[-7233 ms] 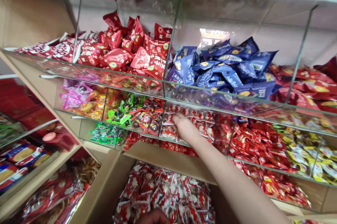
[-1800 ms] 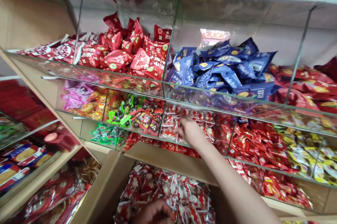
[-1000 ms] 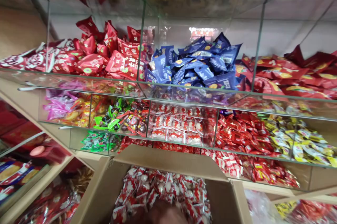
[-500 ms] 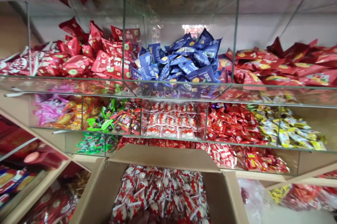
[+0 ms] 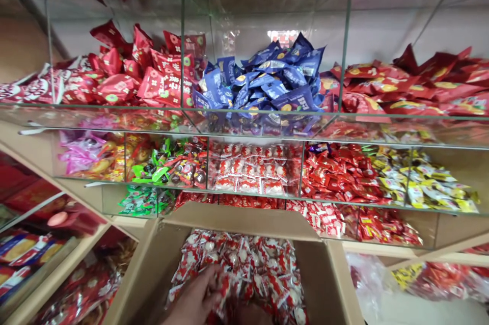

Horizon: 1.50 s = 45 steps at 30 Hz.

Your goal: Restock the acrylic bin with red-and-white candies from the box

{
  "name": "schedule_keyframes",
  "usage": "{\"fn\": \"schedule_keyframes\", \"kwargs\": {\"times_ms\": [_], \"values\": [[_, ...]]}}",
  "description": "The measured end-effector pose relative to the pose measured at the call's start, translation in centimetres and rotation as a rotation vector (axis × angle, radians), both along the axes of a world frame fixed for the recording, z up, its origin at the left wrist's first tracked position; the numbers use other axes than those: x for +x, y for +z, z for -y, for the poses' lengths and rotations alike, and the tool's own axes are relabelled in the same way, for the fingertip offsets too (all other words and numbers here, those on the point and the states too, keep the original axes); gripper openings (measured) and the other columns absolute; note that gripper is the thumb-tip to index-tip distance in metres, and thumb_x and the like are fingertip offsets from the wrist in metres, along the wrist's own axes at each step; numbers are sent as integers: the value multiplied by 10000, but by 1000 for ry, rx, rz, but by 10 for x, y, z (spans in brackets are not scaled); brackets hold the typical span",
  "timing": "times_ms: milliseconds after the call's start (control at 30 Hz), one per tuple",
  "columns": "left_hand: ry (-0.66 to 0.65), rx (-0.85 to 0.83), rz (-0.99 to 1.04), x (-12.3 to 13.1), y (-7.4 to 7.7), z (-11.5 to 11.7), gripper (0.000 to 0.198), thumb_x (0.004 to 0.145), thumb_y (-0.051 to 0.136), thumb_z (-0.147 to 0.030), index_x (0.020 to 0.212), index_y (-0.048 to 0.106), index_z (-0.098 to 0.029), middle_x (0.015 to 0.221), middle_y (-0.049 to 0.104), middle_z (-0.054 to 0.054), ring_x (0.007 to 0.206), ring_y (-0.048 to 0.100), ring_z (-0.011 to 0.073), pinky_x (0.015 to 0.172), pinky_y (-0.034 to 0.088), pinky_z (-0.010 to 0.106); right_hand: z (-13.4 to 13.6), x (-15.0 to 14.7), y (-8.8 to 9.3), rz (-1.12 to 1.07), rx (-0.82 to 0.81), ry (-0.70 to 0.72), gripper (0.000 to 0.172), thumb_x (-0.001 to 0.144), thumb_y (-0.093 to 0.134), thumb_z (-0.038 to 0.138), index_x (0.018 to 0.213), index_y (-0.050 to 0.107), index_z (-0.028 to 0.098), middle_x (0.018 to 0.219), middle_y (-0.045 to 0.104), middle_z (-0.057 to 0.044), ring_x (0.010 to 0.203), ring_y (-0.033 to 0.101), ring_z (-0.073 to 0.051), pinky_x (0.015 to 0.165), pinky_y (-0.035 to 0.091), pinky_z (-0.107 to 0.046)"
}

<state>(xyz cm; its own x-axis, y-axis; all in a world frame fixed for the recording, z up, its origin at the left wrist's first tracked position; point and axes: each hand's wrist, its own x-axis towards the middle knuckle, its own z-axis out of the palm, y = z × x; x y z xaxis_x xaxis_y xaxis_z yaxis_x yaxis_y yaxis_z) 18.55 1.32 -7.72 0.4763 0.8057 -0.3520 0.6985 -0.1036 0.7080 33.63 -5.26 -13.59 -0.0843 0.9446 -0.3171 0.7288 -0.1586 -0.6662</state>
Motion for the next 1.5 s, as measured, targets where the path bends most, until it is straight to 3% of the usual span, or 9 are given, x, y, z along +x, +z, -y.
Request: {"fn": "schedule_keyframes", "kwargs": {"times_ms": [133, 233, 333, 467, 633, 800, 1133, 1333, 1500], "values": [[146, -12, 397, 14, 54, -3, 407, 738, 499, -204, 1139, 435, -186, 775, 570, 1, 736, 536, 148, 708, 394, 262, -7, 17, 44, 2, 5, -87, 222, 754, 454, 274, 637, 621, 185, 660, 647, -108, 626, 601, -237, 553, 425, -339], [195, 19, 549, 26, 90, -5, 426, 734, 549, -235, 1136, 424, -172, 762, 558, -3, 718, 532, 140, 681, 397, 262, -9, 24, 85, -613, 81, -286, 410, 852, 289, 436, 704, 580, 187, 622, 611, -61, 557, 555, -171, 526, 420, -295], [178, 30, 600, 36, 108, -4, 471, 717, 580, -209, 1157, 415, -176, 737, 560, -16, 677, 527, 120, 641, 391, 246, -11, 21, 116, -1099, 202, -465, 347, 834, 358, 486, 826, 570, 212, 732, 621, -30, 630, 556, -143, 585, 434, -268], [151, -29, 650, 45, 111, 0, 515, 722, 583, -202, 1196, 384, -192, 757, 565, -15, 667, 526, 111, 602, 398, 232, -15, 17, 132, -1199, 317, -532, 157, 759, 575, 356, 811, 588, 208, 767, 632, -4, 710, 560, -128, 704, 427, -262], [40, -313, 800, 45, 110, 0, 381, 710, 612, -215, 1065, 484, -163, 934, 595, 39, 848, 548, 149, 749, 421, 278, -12, 20, 135, -1147, 359, -487, 171, 747, 594, 337, 851, 609, 202, 777, 635, -12, 709, 559, -134, 682, 435, -263], [-10, -351, 758, 37, 104, 1, 345, 718, 623, -261, 1037, 518, -185, 948, 607, 31, 859, 549, 156, 760, 414, 273, -6, 25, 137, -1030, 305, -357, 177, 707, 635, 334, 821, 628, 197, 737, 643, -13, 683, 562, -142, 634, 438, -252], [51, -276, 791, 46, 115, -4, 215, 743, 594, -299, 882, 656, -146, 814, 652, 18, 764, 545, 137, 719, 398, 243, -6, 32, 142, -1025, 319, -466, 180, 700, 641, 338, 691, 620, 159, 596, 578, 12, 542, 471, -90, 518, 385, -207], [153, -412, 894, 51, 110, -3, 214, 762, 573, -351, 859, 638, -172, 768, 627, -1, 701, 527, 103, 674, 387, 222, -2, 29, 148, -1131, 260, -448, 159, 718, 638, 274, 857, 635, 197, 735, 635, 0, 653, 542, -106, 628, 442, -227], [231, -514, 984, 55, 108, -2, 208, 765, 570, -343, 736, 628, -145, 668, 602, -4, 610, 516, 91, 591, 397, 218, -1, 23, 149, -1265, 289, -490, 282, 674, 679, 200, 941, 593, 221, 838, 652, -6, 710, 582, -119, 673, 456, -241]]}}
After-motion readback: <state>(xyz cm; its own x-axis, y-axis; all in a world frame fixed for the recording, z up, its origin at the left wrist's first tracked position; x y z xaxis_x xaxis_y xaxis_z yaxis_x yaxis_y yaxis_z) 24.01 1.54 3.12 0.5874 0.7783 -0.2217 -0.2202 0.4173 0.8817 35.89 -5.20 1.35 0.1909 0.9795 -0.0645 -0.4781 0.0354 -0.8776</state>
